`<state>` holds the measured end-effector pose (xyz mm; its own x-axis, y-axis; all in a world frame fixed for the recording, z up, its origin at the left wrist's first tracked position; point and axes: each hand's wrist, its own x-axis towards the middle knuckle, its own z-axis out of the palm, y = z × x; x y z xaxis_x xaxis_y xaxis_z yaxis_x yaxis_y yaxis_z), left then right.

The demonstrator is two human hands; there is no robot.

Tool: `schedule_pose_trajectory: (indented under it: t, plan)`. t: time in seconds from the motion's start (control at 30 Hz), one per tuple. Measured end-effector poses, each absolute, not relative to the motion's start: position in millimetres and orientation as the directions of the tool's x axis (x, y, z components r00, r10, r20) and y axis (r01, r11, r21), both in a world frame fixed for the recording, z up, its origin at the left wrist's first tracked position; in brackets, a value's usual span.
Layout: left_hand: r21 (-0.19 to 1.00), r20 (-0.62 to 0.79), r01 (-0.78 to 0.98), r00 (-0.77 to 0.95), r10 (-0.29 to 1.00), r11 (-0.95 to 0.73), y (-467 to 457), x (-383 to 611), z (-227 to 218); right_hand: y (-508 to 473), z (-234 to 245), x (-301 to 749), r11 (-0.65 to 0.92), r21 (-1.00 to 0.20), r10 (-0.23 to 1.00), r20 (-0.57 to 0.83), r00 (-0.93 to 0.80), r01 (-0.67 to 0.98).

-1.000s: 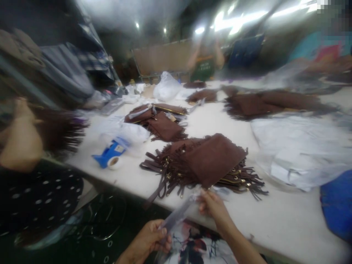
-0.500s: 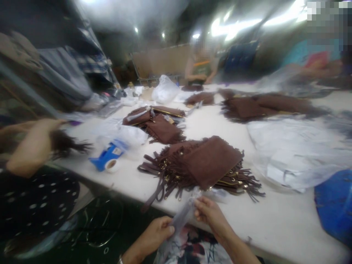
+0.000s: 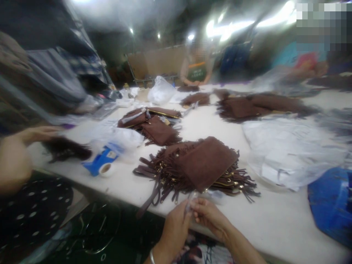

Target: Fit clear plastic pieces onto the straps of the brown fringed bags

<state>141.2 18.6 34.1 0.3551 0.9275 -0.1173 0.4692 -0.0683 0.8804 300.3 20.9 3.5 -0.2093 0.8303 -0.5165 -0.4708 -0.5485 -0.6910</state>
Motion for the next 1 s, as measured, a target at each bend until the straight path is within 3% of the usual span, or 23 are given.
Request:
schedule_pose_trajectory:
  t: [0.17, 0.37, 0.67, 1.0]
  plan:
    - [0.924, -0.326, 0.329, 0.403, 0.855, 0.197, 26, 145, 48, 25, 6, 302, -0.542, -0.717, 0.837, -0.506, -0.209, -0.438]
    - [0.918, -0.396, 0.197, 0.430, 0.811, 0.344, 31, 149, 47, 27, -3, 294, -0.420, -0.825, 0.903, -0.420, -0.085, -0.378]
    - [0.860, -0.473, 0.066, 0.477, 0.741, 0.507, 32, 145, 45, 15, -4, 308, -0.359, -0.882, 0.932, -0.354, -0.074, -0.305]
    - [0.592, -0.636, -0.124, 0.536, 0.555, 0.797, -4, 81, 37, 9, 15, 314, -0.522, -0.795, 0.837, -0.547, -0.006, -0.309]
